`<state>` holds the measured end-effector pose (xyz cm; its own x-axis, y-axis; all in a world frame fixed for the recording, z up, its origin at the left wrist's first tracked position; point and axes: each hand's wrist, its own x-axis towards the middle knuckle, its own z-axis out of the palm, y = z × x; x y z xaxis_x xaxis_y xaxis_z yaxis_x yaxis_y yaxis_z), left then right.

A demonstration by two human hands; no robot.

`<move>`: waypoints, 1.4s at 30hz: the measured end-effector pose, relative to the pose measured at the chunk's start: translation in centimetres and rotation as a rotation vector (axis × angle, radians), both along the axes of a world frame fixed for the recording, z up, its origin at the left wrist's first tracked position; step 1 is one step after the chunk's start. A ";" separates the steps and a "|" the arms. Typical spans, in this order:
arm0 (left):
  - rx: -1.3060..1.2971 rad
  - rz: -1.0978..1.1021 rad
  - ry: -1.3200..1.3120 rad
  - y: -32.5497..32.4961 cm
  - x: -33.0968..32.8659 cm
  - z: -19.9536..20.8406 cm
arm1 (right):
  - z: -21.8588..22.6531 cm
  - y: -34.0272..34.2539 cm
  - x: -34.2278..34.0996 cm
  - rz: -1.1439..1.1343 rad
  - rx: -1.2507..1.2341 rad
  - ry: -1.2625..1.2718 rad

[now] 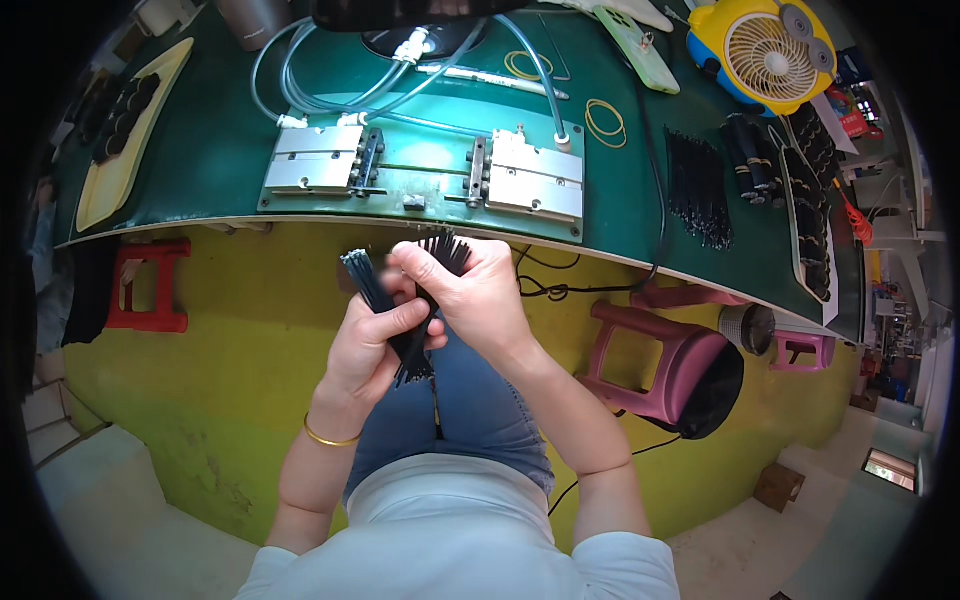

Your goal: Handling and organizing electronic wiring harnesses and plastic connectors at a factory workbench.

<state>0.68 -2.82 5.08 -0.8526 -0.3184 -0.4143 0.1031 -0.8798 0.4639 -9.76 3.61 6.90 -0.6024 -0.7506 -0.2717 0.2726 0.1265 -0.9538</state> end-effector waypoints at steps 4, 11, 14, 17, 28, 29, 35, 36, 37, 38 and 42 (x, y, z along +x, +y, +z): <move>0.013 0.022 -0.004 0.8 0.3 0.4 | 0.5 0.7 -0.1 0.074 0.001 -0.034; 0.015 0.049 -0.010 1.1 0.4 0.6 | 0.9 0.9 -0.3 0.118 -0.013 -0.059; -0.012 0.049 -0.027 1.0 0.4 0.6 | 0.7 0.9 -0.1 0.110 -0.033 -0.062; -0.025 0.053 -0.021 1.0 0.3 0.6 | 0.6 0.8 -0.2 0.101 -0.047 -0.069; -0.038 0.034 -0.035 0.8 0.5 0.4 | 0.7 0.7 -0.2 0.117 -0.048 -0.021; -0.044 0.032 -0.049 0.8 0.6 0.5 | 0.7 0.7 -0.2 0.116 -0.051 -0.007; -0.052 0.058 -0.068 0.9 0.7 0.8 | 0.7 0.6 0.0 0.087 -0.082 -0.033; -0.050 0.062 -0.061 1.0 0.8 0.7 | 0.7 0.6 0.1 0.083 -0.075 -0.039; -0.049 0.066 -0.053 1.0 0.8 0.7 | 0.7 0.6 0.1 0.080 -0.069 -0.045; -0.049 0.067 -0.052 1.0 0.8 0.6 | 0.7 0.6 0.1 0.080 -0.070 -0.044; -0.048 0.050 -0.041 1.0 0.8 0.5 | 0.8 0.5 0.3 0.066 -0.056 -0.043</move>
